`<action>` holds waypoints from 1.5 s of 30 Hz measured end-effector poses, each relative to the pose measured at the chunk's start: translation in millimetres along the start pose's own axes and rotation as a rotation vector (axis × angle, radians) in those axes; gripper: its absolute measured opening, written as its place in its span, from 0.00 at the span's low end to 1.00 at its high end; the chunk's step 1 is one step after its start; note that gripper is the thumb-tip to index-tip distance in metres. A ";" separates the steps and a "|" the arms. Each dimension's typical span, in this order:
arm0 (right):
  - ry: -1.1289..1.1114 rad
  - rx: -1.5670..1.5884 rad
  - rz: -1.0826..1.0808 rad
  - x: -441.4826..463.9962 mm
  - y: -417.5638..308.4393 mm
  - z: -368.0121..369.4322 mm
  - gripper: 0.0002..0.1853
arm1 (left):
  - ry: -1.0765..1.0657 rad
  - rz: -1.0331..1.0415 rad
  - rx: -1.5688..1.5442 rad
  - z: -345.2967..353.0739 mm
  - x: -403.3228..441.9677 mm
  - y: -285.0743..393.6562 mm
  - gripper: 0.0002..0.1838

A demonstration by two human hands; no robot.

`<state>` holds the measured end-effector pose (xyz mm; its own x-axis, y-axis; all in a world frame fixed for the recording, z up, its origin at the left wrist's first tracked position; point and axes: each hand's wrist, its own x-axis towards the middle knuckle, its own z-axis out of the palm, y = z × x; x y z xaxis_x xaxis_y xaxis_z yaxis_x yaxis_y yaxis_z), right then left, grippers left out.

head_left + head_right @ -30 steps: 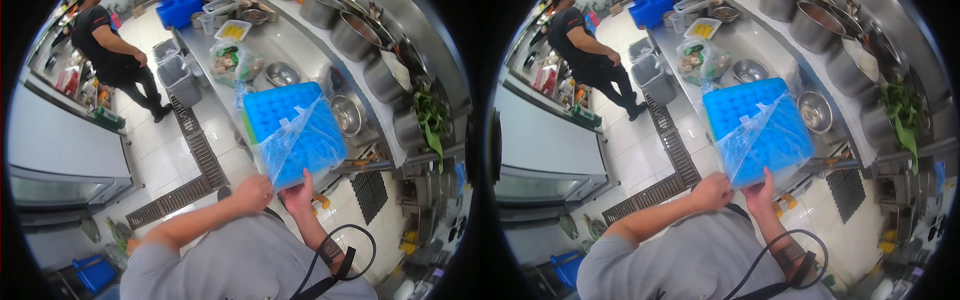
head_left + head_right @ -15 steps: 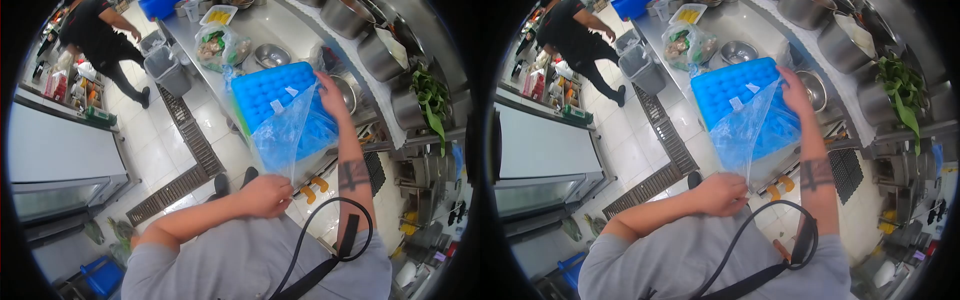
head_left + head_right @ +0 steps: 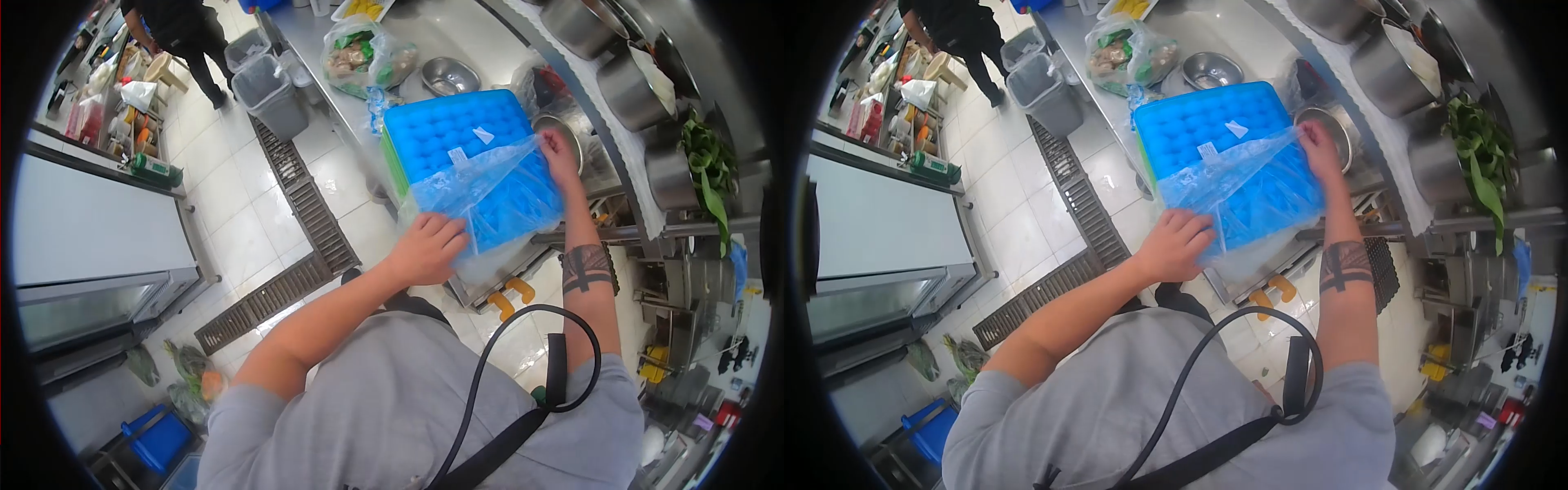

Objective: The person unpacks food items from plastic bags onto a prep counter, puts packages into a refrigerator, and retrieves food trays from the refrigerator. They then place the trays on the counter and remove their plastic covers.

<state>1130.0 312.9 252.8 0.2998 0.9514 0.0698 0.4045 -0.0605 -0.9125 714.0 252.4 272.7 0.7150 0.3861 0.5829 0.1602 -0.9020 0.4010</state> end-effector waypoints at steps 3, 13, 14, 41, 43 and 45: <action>0.028 0.003 0.135 -25.6 -0.5 -5.0 0.10 | 0.000 0.005 0.009 1.2 -2.7 -3.8 0.29; 0.512 0.459 0.290 -136.9 -31.1 12.9 0.07 | 0.127 0.009 0.070 16.6 -8.4 -3.0 0.24; 0.557 0.322 0.279 -150.1 -26.9 16.0 0.08 | 0.144 0.007 0.088 17.9 -9.9 -3.8 0.24; 0.666 0.199 0.327 -270.2 -146.0 125.0 0.17 | 0.142 0.117 -0.009 -20.0 1.5 -82.5 0.20; 0.544 0.150 0.300 -272.9 -146.9 124.5 0.17 | 0.119 0.123 0.009 -26.5 1.5 -86.3 0.20; 0.524 0.108 0.293 -277.7 -141.8 129.4 0.18 | 0.101 0.138 0.031 -35.2 3.9 -84.0 0.21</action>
<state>877.6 96.3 310.7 0.7816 0.6232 -0.0261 0.1596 -0.2402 -0.9575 679.4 336.4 266.2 0.6600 0.2745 0.6993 0.0876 -0.9526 0.2913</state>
